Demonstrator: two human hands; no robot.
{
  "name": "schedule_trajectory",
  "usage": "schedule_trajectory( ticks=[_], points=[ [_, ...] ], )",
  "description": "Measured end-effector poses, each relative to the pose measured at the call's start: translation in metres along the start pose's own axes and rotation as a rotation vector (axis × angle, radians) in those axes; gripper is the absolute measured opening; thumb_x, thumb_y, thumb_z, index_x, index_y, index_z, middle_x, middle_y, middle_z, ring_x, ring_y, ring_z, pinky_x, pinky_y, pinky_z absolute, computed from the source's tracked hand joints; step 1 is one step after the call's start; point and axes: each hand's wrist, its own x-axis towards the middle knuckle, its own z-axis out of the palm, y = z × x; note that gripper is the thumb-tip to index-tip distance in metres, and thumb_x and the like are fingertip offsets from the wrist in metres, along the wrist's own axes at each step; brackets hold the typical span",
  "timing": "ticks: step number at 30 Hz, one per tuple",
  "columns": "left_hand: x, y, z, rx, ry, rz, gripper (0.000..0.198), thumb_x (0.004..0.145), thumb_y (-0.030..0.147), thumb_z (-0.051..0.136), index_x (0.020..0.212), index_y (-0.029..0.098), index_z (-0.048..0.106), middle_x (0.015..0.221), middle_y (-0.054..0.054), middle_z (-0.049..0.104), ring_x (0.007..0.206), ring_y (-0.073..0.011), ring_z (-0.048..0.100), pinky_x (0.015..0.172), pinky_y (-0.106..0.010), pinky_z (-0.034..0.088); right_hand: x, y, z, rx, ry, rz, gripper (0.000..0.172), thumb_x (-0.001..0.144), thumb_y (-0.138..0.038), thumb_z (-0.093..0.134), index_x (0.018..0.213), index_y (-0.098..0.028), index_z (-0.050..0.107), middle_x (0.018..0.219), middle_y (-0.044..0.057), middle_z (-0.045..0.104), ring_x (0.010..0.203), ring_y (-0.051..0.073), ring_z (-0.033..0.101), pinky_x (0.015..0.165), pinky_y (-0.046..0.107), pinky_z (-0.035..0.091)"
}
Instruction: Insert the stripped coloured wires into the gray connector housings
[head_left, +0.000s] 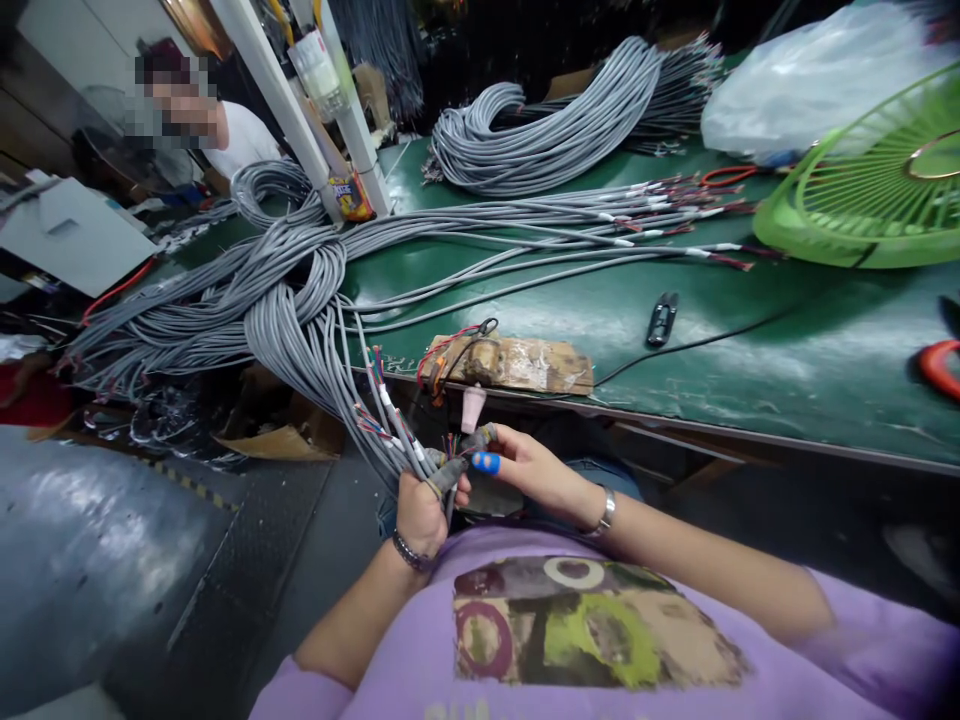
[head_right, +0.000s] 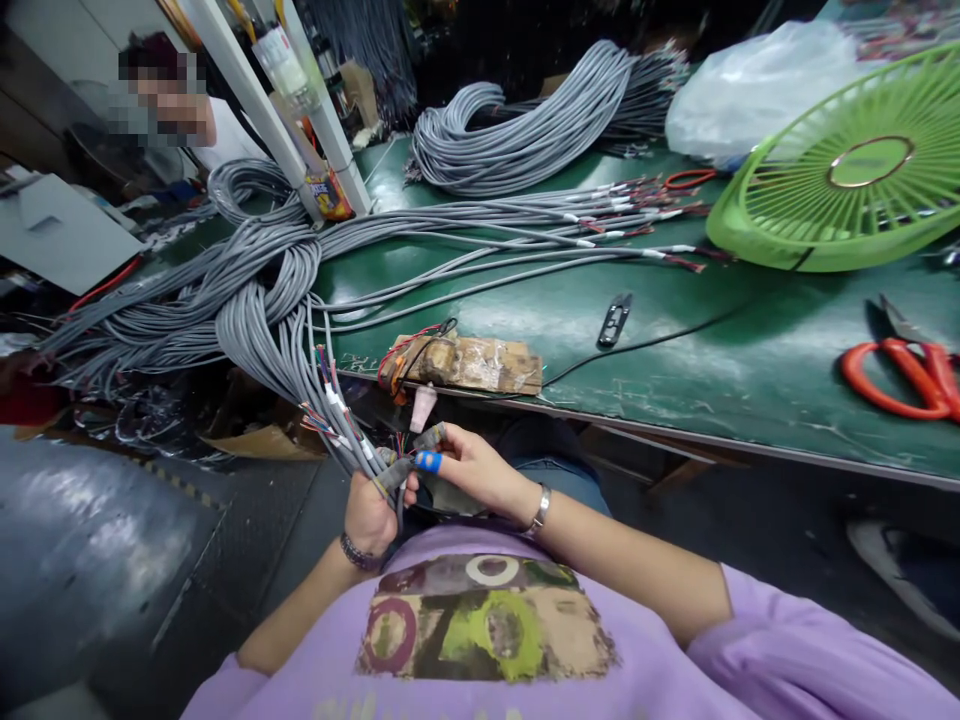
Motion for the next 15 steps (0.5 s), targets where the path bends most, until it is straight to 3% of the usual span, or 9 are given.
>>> schedule_trajectory(
  ticks=[6, 12, 15],
  points=[
    [-0.0020, -0.0048, 0.0021, 0.144, -0.045, -0.009, 0.029, 0.058, 0.036, 0.075, 0.063, 0.014, 0.056, 0.048, 0.001, 0.058, 0.039, -0.0097, 0.052, 0.037, -0.019, 0.037, 0.0066, 0.0050, 0.0082, -0.001, -0.042, 0.040, 0.038, 0.064, -0.047, 0.073, 0.073, -0.020, 0.046, 0.055, -0.005, 0.055, 0.049, 0.013, 0.055, 0.052, 0.027, 0.045],
    [0.0010, -0.0044, -0.0041, 0.260, -0.271, -0.100, 0.029, 0.062, 0.038, 0.074, 0.065, 0.012, 0.060, 0.046, -0.001, 0.059, 0.038, -0.0108, 0.052, 0.038, -0.020, 0.039, 0.0037, 0.0004, 0.0039, -0.029, -0.119, 0.099, 0.033, 0.068, -0.045, 0.068, 0.072, -0.020, 0.046, 0.051, -0.004, 0.057, 0.047, 0.014, 0.056, 0.047, 0.026, 0.042],
    [0.0004, -0.0031, -0.0061, 0.196, -0.278, -0.086, 0.034, 0.064, 0.043, 0.072, 0.058, 0.012, 0.059, 0.048, -0.003, 0.060, 0.039, -0.0104, 0.053, 0.040, -0.020, 0.040, 0.0043, 0.0010, -0.0002, -0.010, -0.097, 0.115, 0.027, 0.070, -0.041, 0.065, 0.072, -0.020, 0.048, 0.051, -0.004, 0.057, 0.049, 0.013, 0.055, 0.049, 0.025, 0.042]
  ],
)
